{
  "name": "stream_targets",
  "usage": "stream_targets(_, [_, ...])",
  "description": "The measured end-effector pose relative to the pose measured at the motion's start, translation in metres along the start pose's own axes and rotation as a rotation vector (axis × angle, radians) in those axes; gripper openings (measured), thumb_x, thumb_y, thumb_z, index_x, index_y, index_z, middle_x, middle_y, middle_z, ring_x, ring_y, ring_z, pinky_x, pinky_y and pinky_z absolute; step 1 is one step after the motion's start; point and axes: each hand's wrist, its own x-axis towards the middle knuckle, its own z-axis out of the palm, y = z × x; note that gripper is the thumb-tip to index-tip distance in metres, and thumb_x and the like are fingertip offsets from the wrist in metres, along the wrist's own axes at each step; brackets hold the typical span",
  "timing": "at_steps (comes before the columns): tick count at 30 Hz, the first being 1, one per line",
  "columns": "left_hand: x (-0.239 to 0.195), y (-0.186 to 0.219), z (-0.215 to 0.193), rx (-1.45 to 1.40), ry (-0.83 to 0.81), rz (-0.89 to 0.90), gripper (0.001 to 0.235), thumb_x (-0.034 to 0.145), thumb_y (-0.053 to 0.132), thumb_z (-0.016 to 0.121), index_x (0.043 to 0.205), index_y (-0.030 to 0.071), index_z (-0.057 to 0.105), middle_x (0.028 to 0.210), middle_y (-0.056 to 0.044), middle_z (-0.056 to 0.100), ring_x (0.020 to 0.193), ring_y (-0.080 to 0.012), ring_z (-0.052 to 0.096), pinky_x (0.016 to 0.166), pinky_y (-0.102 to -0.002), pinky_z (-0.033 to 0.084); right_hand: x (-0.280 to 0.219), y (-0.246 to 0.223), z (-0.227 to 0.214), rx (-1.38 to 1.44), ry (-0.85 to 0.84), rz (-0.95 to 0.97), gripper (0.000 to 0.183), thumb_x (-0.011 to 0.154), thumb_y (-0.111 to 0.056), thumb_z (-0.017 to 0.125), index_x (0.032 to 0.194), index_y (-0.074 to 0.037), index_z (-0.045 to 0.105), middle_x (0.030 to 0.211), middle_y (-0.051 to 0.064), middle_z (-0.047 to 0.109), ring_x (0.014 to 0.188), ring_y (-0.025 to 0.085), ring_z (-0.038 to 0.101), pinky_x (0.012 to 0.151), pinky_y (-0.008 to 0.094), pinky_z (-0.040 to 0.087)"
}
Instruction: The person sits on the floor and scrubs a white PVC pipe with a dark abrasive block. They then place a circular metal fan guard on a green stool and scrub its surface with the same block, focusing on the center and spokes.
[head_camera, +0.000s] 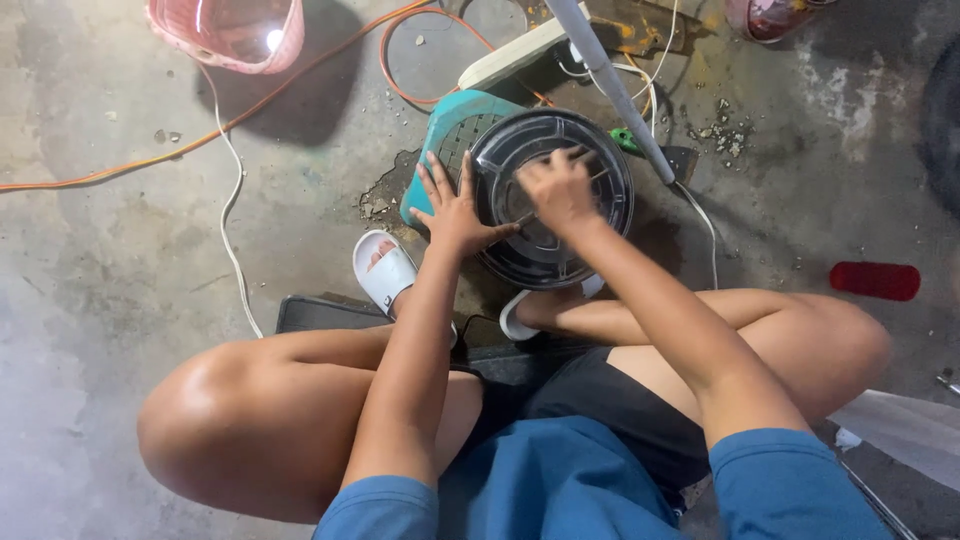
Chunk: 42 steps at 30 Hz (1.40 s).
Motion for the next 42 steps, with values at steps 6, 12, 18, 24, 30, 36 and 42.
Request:
stream_targets(6, [0.0,0.002,-0.002,0.004,-0.018,-0.013,0.142,0.066,0.072,0.087,0.167,0.029,-0.002,0.168,-0.023,-0.021,0.153,-0.0452,-0.022,0.106,-0.086,0.013,0.0,-0.014,-0.025,0.041,-0.057,0.039,0.034,0.084,-0.01,0.066,0.114,-0.025,0.074,0.11,-0.001,0.075,0.104,0.028,0.06,0.065,0.04,0.056])
stream_targets(12, [0.007,-0.004,0.007,-0.012,0.007,-0.012,0.146,0.061,0.074,0.089,0.167,0.029,-0.001,0.168,-0.022,-0.022,0.154,-0.0445,-0.022,0.107,-0.085,0.016,-0.002,-0.021,-0.003,0.066,-0.057,0.096,0.036,0.085,-0.01,0.063,0.118,-0.023,0.073,0.114,-0.001,0.073,0.104,0.031,0.059,0.061,0.041,0.057])
stream_targets(18, [0.004,0.016,-0.012,0.158,-0.003,-0.057,0.142,0.057,0.072,0.09,0.165,0.022,0.012,0.168,-0.026,-0.012,0.155,-0.0451,-0.013,0.11,-0.084,0.017,0.002,-0.014,0.011,0.019,-0.063,0.119,0.025,0.086,-0.012,0.063,0.105,-0.023,0.075,0.099,0.001,0.074,0.101,0.031,0.061,0.063,0.042,0.058])
stream_targets(24, [0.007,0.013,-0.014,0.138,0.106,0.115,0.14,0.049,0.079,0.087,0.155,0.01,0.027,0.168,-0.024,-0.009,0.156,-0.043,-0.008,0.112,-0.083,0.018,0.004,0.017,0.004,-0.002,-0.065,0.047,0.028,0.081,-0.008,0.066,0.103,-0.023,0.073,0.094,0.0,0.073,0.094,0.029,0.06,0.061,0.039,0.057])
stream_targets(30, [-0.004,0.029,0.002,0.137,0.183,0.089,0.143,0.053,0.074,0.091,0.158,0.009,0.019,0.17,-0.022,-0.003,0.157,-0.0427,-0.001,0.112,-0.083,0.018,0.008,0.034,-0.031,0.127,-0.14,-0.138,0.04,0.074,-0.008,0.072,0.109,-0.027,0.076,0.108,-0.005,0.072,0.099,0.024,0.06,0.066,0.036,0.06])
stream_targets(36, [-0.016,0.045,0.028,0.172,0.206,0.001,0.145,0.058,0.088,0.075,0.161,0.003,0.019,0.17,-0.024,0.003,0.158,-0.0409,0.001,0.111,-0.078,0.026,-0.015,0.048,-0.023,0.128,0.064,-0.259,0.027,0.085,-0.018,0.068,0.111,-0.024,0.072,0.105,-0.004,0.07,0.09,0.02,0.058,0.058,0.027,0.053])
stream_targets(42, [0.041,0.0,0.026,0.185,0.582,0.165,0.064,0.089,0.069,0.061,0.122,0.015,0.058,0.166,-0.019,0.028,0.155,-0.0418,0.021,0.113,-0.08,0.011,-0.008,0.05,-0.015,0.214,0.143,-0.265,0.015,0.09,-0.022,0.063,0.101,-0.027,0.073,0.093,-0.006,0.069,0.086,0.019,0.058,0.054,0.027,0.05])
